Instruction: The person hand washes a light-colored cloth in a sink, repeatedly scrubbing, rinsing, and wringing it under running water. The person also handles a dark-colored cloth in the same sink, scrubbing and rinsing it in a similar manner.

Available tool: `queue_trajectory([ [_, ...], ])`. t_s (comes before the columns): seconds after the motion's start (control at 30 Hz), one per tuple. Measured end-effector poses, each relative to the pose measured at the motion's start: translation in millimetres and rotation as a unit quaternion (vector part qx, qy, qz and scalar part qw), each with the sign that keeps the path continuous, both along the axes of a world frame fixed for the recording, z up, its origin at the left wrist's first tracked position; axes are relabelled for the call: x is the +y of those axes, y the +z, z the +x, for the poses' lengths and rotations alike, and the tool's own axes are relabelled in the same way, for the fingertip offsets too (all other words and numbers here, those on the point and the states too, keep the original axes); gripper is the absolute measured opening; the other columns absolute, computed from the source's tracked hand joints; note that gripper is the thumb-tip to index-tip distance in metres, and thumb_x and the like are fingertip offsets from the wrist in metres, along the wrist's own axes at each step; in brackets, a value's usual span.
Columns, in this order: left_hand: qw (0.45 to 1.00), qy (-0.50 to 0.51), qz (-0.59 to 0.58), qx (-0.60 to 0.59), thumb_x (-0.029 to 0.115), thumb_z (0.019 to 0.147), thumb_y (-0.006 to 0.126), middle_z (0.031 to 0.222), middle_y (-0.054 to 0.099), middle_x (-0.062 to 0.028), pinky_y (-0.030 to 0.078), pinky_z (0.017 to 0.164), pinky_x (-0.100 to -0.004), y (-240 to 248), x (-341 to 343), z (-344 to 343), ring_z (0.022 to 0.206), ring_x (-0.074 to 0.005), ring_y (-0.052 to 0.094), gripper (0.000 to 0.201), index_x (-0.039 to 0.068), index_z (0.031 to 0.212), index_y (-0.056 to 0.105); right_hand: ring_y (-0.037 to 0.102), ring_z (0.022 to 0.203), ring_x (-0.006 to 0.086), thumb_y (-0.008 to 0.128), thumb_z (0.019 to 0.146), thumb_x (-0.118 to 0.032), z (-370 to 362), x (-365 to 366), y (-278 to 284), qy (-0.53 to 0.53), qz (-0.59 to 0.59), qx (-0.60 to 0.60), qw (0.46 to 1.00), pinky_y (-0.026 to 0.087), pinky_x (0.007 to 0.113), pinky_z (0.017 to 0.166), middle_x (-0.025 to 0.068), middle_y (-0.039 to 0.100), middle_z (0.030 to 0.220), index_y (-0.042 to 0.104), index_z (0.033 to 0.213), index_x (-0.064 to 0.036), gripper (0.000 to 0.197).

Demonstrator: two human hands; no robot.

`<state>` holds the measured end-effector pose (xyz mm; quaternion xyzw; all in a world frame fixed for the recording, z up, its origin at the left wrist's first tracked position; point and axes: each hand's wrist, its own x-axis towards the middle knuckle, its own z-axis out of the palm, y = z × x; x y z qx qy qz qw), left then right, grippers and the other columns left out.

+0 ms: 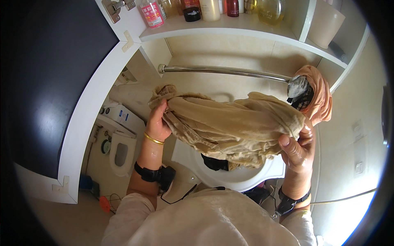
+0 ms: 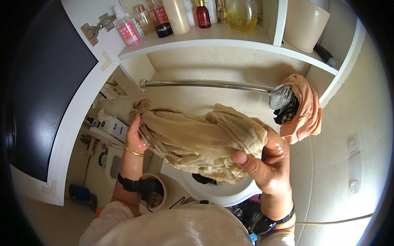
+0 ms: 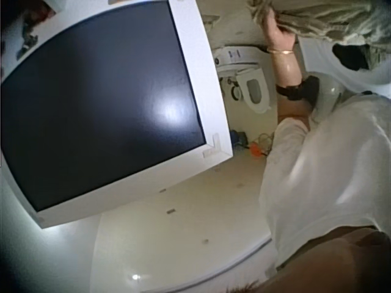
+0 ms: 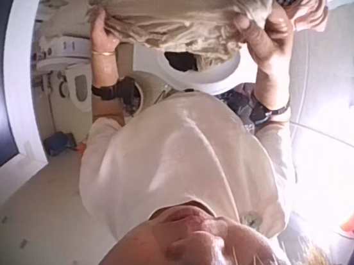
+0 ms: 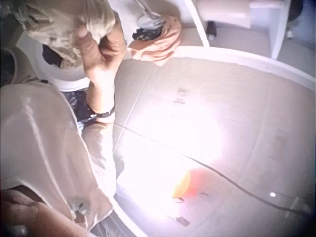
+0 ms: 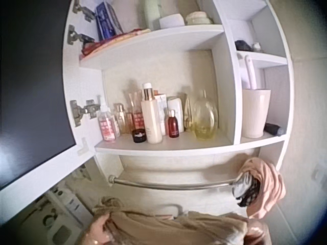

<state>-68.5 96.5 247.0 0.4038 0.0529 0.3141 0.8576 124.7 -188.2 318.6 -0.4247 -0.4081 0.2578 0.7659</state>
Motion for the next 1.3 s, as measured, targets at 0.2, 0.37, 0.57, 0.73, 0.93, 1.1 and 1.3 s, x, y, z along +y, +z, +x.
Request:
queue_trajectory([
  [0.2, 0.986, -0.106, -0.027, 0.125, 0.040, 0.094, 0.045, 0.129, 0.050, -0.0127, 0.039, 0.100, -0.0411, -13.2, -24.4, 24.1, 0.119, -0.0268, 0.048, 0.050, 0.003, 0.128, 0.044, 0.057, 0.105, 0.0274, 0.068, 0.077, -0.044, 20.8, 10.6, -102.8, 0.176, -0.211, 0.346, 0.897, 0.045, 0.040, 0.092, 0.0181, 0.058, 0.116, 0.051, 0.119, 0.0056, 0.068],
  [0.37, 0.965, -0.230, -0.039, 0.118, 0.023, 0.097, 0.042, 0.123, 0.055, -0.0106, 0.043, 0.096, -0.0373, -48.9, -56.7, 45.4, 0.112, -0.0214, 0.055, 0.035, 0.004, 0.126, 0.046, 0.054, 0.110, 0.0271, 0.060, 0.085, -0.045, 10.4, 21.1, -188.8, 0.253, -0.179, 0.403, 0.861, 0.046, 0.043, 0.093, 0.0156, 0.053, 0.122, 0.044, 0.126, -0.0028, 0.060],
  [0.57, 0.939, -0.289, 0.004, 0.184, 0.018, 0.090, 0.058, 0.107, 0.060, -0.0029, 0.047, 0.086, -0.0299, -44.5, -79.3, 62.0, 0.098, -0.0126, 0.057, 0.031, 0.005, 0.117, 0.051, 0.036, 0.129, 0.0247, 0.066, 0.072, -0.059, 5.3, 29.8, -199.8, 0.437, -0.222, 0.360, 0.794, 0.031, 0.041, 0.106, 0.0114, 0.033, 0.143, 0.019, 0.143, -0.0066, 0.100],
  [0.73, 0.917, -0.261, 0.164, 0.253, 0.016, 0.091, 0.058, 0.103, 0.058, 0.0010, 0.044, 0.082, -0.0250, -49.5, -84.3, 69.8, 0.092, -0.0073, 0.052, 0.028, 0.003, 0.115, 0.053, 0.042, 0.123, 0.0245, 0.078, 0.071, -0.031, 13.0, 30.4, -164.3, 0.255, -0.165, 0.285, 0.909, 0.032, 0.038, 0.104, 0.0137, 0.045, 0.131, 0.020, 0.142, -0.0024, 0.097],
  [0.93, 0.930, -0.207, 0.064, 0.297, 0.029, 0.095, 0.050, 0.112, 0.054, 0.0013, 0.043, 0.088, -0.0262, -51.9, -108.6, 77.3, 0.103, -0.0067, 0.050, 0.038, 0.007, 0.125, 0.045, 0.033, 0.129, 0.0322, 0.086, 0.061, -0.026, 6.9, 29.8, -139.0, 0.063, -0.222, -0.115, 0.966, 0.030, 0.039, 0.107, 0.0206, 0.036, 0.136, 0.006, 0.145, -0.0090, 0.117],
  [1.1, 0.938, -0.252, 0.168, 0.166, 0.034, 0.094, 0.049, 0.117, 0.048, -0.0043, 0.035, 0.093, -0.0259, -49.8, -131.6, 75.4, 0.106, -0.0096, 0.044, 0.050, -0.001, 0.128, 0.039, 0.042, 0.121, 0.0318, 0.080, 0.066, -0.012, 3.2, 33.6, -142.7, -0.049, -0.268, -0.327, 0.905, 0.037, 0.037, 0.100, 0.0155, 0.049, 0.123, 0.047, 0.129, -0.0116, 0.071],
  [1.3, 0.961, -0.208, -0.049, 0.177, 0.049, 0.096, 0.035, 0.107, 0.061, -0.0082, 0.043, 0.086, -0.0281, -96.2, -92.0, 48.0, 0.098, -0.0166, 0.057, 0.054, 0.002, 0.111, 0.058, 0.052, 0.106, 0.0169, 0.068, 0.079, -0.002, 11.9, 25.4, -125.5, -0.034, -0.185, -0.071, 0.980, 0.040, 0.031, 0.093, 0.0069, 0.058, 0.112, 0.059, 0.112, -0.0045, 0.035],
])
